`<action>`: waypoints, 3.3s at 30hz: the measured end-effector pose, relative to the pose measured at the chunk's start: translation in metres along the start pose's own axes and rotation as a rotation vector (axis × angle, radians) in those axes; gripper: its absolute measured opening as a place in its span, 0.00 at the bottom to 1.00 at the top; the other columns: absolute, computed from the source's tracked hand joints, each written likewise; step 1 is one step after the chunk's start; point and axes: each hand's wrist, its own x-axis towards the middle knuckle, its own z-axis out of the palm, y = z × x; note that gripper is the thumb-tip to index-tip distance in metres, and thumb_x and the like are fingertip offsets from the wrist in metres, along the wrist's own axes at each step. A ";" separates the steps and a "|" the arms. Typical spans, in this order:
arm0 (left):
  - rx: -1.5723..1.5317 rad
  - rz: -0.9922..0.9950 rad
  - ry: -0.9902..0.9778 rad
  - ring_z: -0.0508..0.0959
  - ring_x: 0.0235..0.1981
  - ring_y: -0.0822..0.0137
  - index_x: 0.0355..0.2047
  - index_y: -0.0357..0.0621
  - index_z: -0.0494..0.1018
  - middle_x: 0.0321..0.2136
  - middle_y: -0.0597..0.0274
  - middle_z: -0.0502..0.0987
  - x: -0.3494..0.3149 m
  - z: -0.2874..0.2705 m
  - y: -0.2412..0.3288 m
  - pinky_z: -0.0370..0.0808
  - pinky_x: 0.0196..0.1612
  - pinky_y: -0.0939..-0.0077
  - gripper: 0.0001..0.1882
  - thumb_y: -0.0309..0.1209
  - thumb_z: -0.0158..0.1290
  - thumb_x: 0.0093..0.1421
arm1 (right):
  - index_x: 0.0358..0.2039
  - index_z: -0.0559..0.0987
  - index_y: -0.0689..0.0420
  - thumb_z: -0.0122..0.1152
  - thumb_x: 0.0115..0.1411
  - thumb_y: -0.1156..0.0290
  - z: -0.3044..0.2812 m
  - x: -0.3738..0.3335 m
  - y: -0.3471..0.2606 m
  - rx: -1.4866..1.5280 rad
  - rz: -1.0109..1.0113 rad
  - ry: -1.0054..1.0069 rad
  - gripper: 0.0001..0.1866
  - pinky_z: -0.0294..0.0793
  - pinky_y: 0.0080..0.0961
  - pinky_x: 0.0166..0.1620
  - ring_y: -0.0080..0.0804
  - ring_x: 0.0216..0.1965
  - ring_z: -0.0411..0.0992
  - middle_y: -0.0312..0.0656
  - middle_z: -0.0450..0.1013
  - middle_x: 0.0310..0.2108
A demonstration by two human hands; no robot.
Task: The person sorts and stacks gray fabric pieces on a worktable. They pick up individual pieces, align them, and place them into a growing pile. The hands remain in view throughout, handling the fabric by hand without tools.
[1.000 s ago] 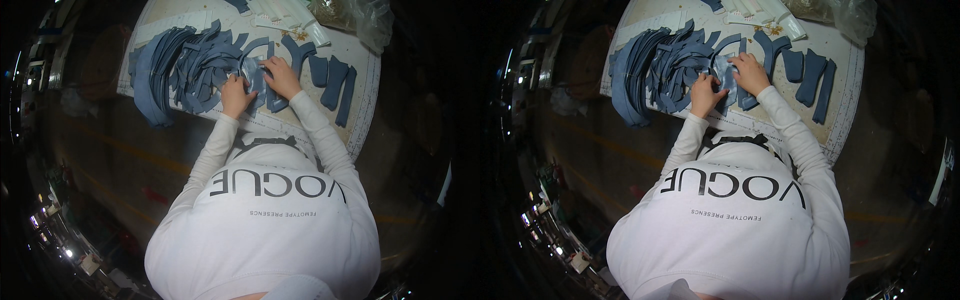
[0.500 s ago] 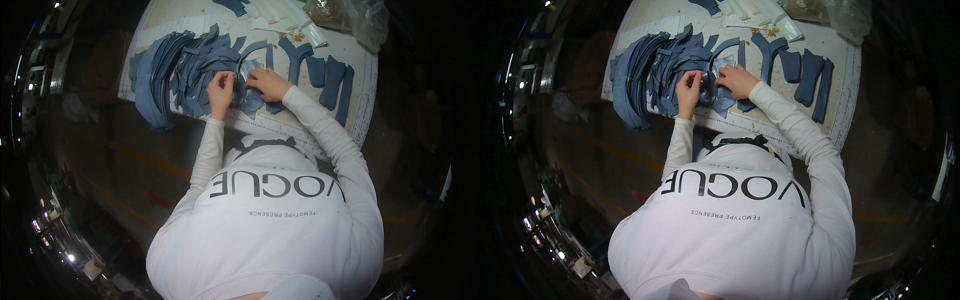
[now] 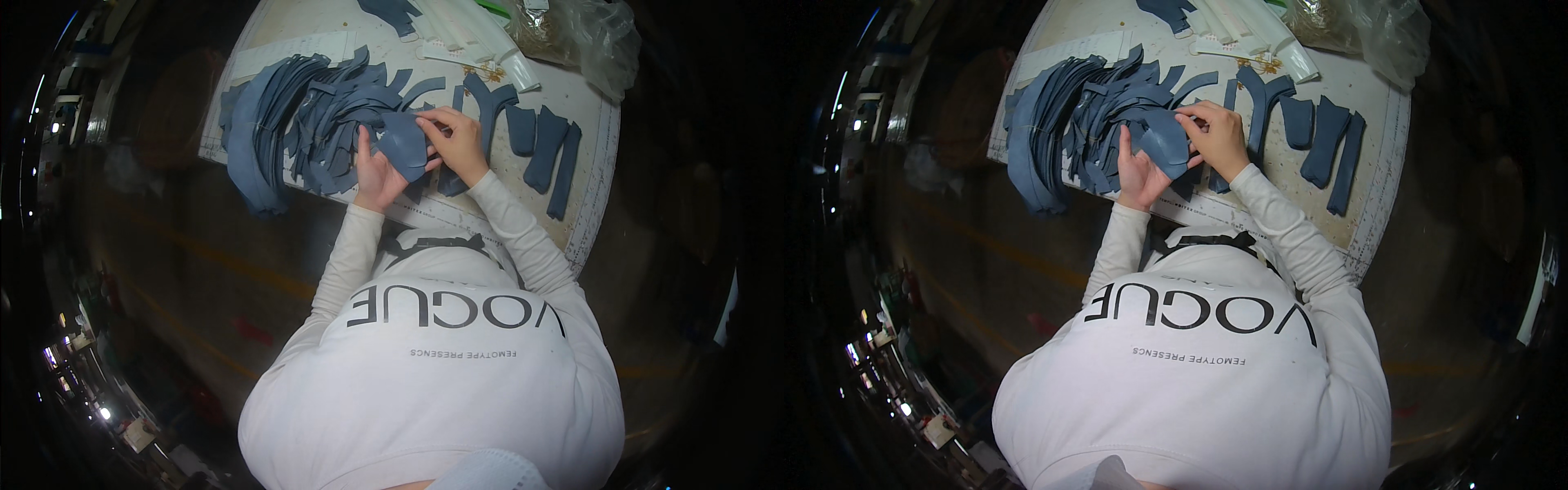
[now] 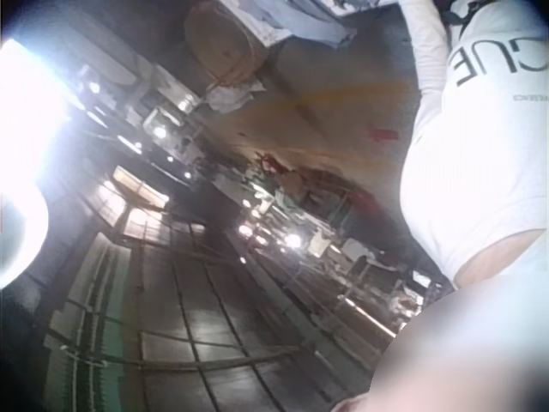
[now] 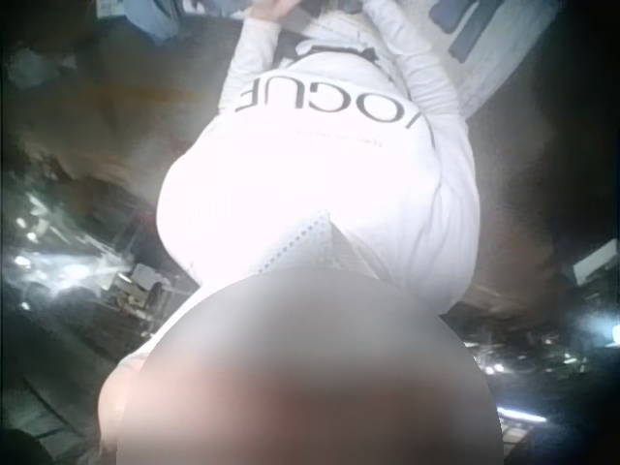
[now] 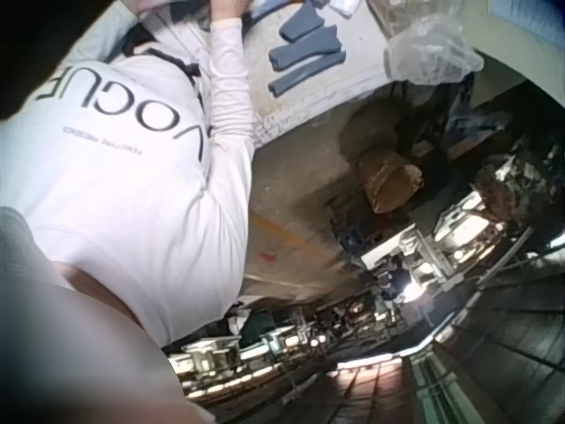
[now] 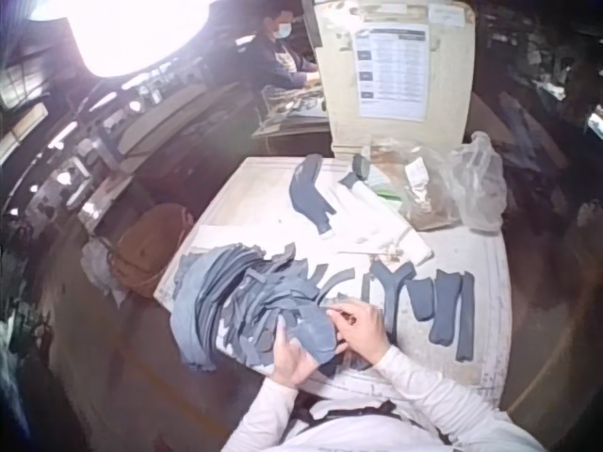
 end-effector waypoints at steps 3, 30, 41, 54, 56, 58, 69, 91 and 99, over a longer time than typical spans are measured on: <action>0.122 -0.026 0.103 0.62 0.59 0.44 0.61 0.32 0.53 0.59 0.41 0.59 0.000 0.003 0.006 0.60 0.59 0.44 0.47 0.66 0.32 0.59 | 0.39 0.77 0.65 0.59 0.58 0.73 -0.017 0.007 0.001 0.301 0.277 0.137 0.11 0.75 0.15 0.28 0.19 0.25 0.74 0.36 0.76 0.29; 0.268 0.425 0.194 0.70 0.53 0.58 0.61 0.41 0.53 0.57 0.44 0.62 -0.029 -0.025 0.047 0.70 0.55 0.68 0.23 0.30 0.40 0.67 | 0.28 0.74 0.57 0.71 0.42 0.73 -0.013 0.049 0.063 -0.291 0.199 -0.531 0.14 0.68 0.22 0.38 0.26 0.35 0.69 0.34 0.71 0.30; 0.318 0.028 0.265 0.74 0.48 0.60 0.54 0.39 0.62 0.48 0.54 0.71 -0.001 -0.023 0.010 0.74 0.50 0.63 0.20 0.30 0.49 0.63 | 0.40 0.74 0.65 0.62 0.54 0.76 -0.017 0.035 0.018 0.543 0.343 -0.356 0.13 0.71 0.10 0.29 0.14 0.27 0.71 0.33 0.74 0.28; 0.458 0.202 0.190 0.71 0.54 0.56 0.56 0.33 0.58 0.53 0.49 0.68 -0.015 -0.003 0.024 0.72 0.52 0.65 0.25 0.18 0.48 0.58 | 0.27 0.77 0.57 0.73 0.39 0.63 0.049 -0.008 0.052 -0.666 0.322 -0.138 0.17 0.73 0.37 0.40 0.45 0.40 0.73 0.45 0.72 0.33; 0.445 0.223 0.134 0.68 0.56 0.54 0.59 0.33 0.56 0.56 0.48 0.65 -0.016 0.001 0.026 0.72 0.53 0.60 0.28 0.17 0.47 0.58 | 0.27 0.76 0.57 0.72 0.40 0.65 0.045 -0.005 0.055 -0.570 0.379 -0.195 0.16 0.73 0.36 0.38 0.44 0.36 0.74 0.43 0.74 0.29; 0.459 0.223 0.133 0.67 0.57 0.53 0.59 0.33 0.55 0.57 0.48 0.63 -0.017 0.004 0.026 0.71 0.54 0.57 0.28 0.17 0.47 0.58 | 0.32 0.79 0.58 0.71 0.40 0.66 0.041 -0.002 0.060 -0.448 0.425 -0.221 0.18 0.74 0.34 0.38 0.41 0.32 0.76 0.45 0.76 0.27; 0.417 0.204 0.108 0.67 0.57 0.53 0.59 0.33 0.55 0.57 0.47 0.64 -0.014 0.009 0.018 0.71 0.54 0.57 0.29 0.15 0.45 0.55 | 0.39 0.79 0.65 0.61 0.57 0.71 -0.024 -0.003 0.026 0.267 0.244 0.059 0.12 0.67 0.13 0.32 0.15 0.28 0.67 0.35 0.73 0.26; 0.611 0.382 0.360 0.76 0.44 0.67 0.50 0.35 0.66 0.44 0.57 0.75 -0.002 0.027 -0.021 0.72 0.48 0.76 0.20 0.17 0.51 0.56 | 0.31 0.78 0.63 0.63 0.51 0.75 -0.014 -0.041 0.005 0.315 0.208 -0.075 0.07 0.60 0.13 0.27 0.16 0.23 0.61 0.34 0.69 0.32; 0.443 0.255 0.302 0.76 0.45 0.65 0.49 0.40 0.67 0.42 0.58 0.75 -0.010 0.040 -0.003 0.73 0.47 0.71 0.18 0.22 0.53 0.57 | 0.55 0.70 0.60 0.52 0.56 0.82 -0.056 -0.028 -0.012 0.656 0.142 -0.094 0.24 0.60 0.15 0.52 0.18 0.48 0.61 0.38 0.61 0.55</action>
